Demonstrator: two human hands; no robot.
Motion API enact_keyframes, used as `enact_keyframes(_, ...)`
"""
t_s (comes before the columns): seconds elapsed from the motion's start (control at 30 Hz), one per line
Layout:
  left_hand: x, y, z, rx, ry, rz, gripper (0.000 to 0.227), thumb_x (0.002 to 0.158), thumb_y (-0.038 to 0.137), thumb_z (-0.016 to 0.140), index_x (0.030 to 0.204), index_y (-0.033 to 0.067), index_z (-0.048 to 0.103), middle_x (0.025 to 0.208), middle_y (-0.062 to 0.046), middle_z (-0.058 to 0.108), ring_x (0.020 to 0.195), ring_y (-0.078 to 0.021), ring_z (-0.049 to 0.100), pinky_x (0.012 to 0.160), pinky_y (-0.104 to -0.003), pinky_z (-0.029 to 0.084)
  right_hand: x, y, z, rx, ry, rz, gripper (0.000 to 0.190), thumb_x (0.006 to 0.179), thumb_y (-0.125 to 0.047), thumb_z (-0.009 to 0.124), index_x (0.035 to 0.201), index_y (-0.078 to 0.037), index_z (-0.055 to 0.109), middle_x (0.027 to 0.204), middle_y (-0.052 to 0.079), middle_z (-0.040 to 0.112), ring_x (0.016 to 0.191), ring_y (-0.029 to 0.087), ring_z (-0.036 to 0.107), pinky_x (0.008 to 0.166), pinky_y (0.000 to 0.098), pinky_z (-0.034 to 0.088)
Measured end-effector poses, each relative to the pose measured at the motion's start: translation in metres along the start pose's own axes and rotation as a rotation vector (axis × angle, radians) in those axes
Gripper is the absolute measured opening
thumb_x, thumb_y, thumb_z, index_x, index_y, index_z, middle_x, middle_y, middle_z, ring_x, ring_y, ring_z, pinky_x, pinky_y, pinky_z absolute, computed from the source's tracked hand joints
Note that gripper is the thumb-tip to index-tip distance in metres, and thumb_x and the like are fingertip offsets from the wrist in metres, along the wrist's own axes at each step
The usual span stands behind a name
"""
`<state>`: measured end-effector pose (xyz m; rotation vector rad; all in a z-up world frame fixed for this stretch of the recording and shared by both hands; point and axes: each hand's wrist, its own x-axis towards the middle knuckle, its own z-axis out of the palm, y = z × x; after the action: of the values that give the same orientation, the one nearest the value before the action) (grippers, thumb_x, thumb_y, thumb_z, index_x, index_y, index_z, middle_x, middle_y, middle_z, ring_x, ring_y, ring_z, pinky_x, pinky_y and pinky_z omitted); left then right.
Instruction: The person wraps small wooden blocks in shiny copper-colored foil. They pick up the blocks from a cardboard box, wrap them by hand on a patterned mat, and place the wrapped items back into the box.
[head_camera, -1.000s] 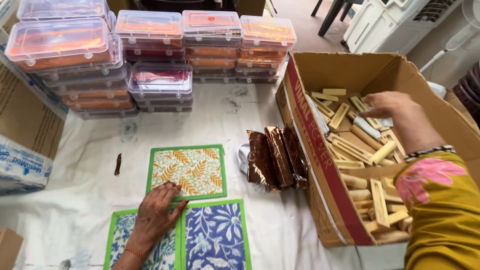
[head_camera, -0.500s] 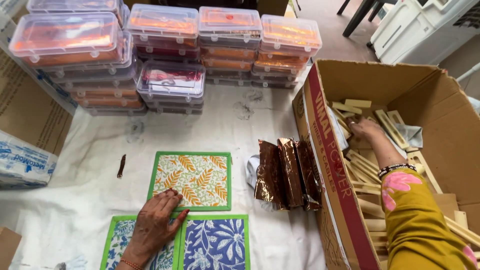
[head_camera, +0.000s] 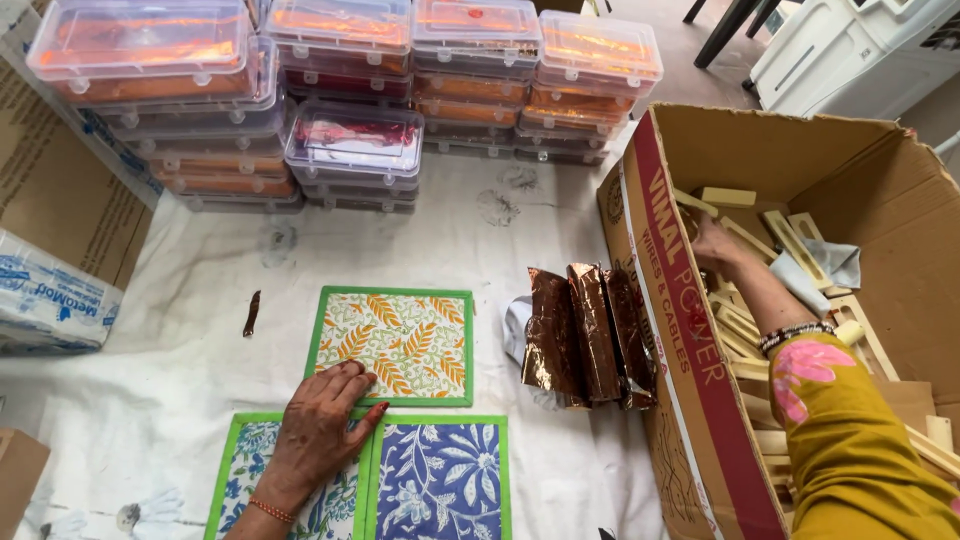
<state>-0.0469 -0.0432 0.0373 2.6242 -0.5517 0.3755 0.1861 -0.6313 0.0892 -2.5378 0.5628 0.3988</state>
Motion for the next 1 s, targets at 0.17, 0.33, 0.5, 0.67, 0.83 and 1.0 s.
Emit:
enact_keyframes(0.17,-0.001,-0.003,0.002,-0.004,0.018,0.008,0.039,0.084,0.034,0.073,0.111,0.0067,0.071,0.118,-0.012,0.069,0.117,-0.0273,0.061,0.103,-0.043,0.046,0.124,0.098,0.013,0.14,0.155,-0.033,0.098,0.083,-0.042,0.076,0.159,-0.005,0.028,0.14,0.034,0.053,0.112,0.042,0.066,0.067,0.0439,0.061)
enact_keyframes(0.33,0.0,-0.002,0.001,-0.022,0.0,0.008,0.037,0.085,0.032,0.072,0.113,0.0077,0.071,0.119,-0.01,0.069,0.118,-0.0264,0.061,0.103,-0.043,0.045,0.078,0.078,0.009,-0.105,0.275,0.119,0.092,0.096,-0.045,0.075,0.155,0.004,0.023,0.128,0.034,0.057,0.091,0.032,0.063,0.068,0.0434,0.053)
enact_keyframes(0.5,0.001,-0.003,0.001,-0.012,0.002,0.012,0.037,0.086,0.033,0.071,0.113,0.0078,0.071,0.12,-0.011,0.069,0.119,-0.0271,0.061,0.104,-0.044,0.044,0.07,0.062,0.019,0.262,0.125,0.11,0.05,0.091,-0.041,0.076,0.098,0.007,0.066,0.1,0.021,0.071,0.076,0.024,0.065,0.068,0.0394,0.06)
enact_keyframes(0.67,0.002,-0.002,0.001,-0.004,0.008,0.002,0.035,0.086,0.032,0.071,0.112,0.0084,0.072,0.12,-0.011,0.069,0.119,-0.0274,0.061,0.105,-0.044,0.044,0.13,0.086,0.04,0.494,0.095,0.032,0.084,0.09,-0.04,0.083,0.137,0.021,0.049,0.092,0.02,0.061,0.07,0.023,0.06,0.058,0.0348,0.055)
enact_keyframes(0.83,0.003,-0.003,0.0,-0.011,0.026,0.014,0.033,0.086,0.031,0.071,0.11,0.0095,0.073,0.119,-0.011,0.069,0.119,-0.027,0.061,0.105,-0.044,0.044,0.062,0.024,0.014,0.487,0.011,0.069,0.095,0.09,-0.027,0.078,0.153,0.009,0.016,0.1,0.03,0.069,0.071,0.025,0.065,0.059,0.0355,0.056)
enact_keyframes(1.0,0.001,-0.006,-0.001,-0.04,0.034,0.008,0.031,0.085,0.032,0.073,0.107,0.0098,0.073,0.119,-0.009,0.07,0.117,-0.0268,0.062,0.102,-0.043,0.046,-0.004,-0.03,-0.025,0.494,-0.038,-0.039,0.056,0.088,-0.013,0.068,0.139,-0.001,0.047,0.1,0.021,0.069,0.073,0.023,0.068,0.06,0.0341,0.062)
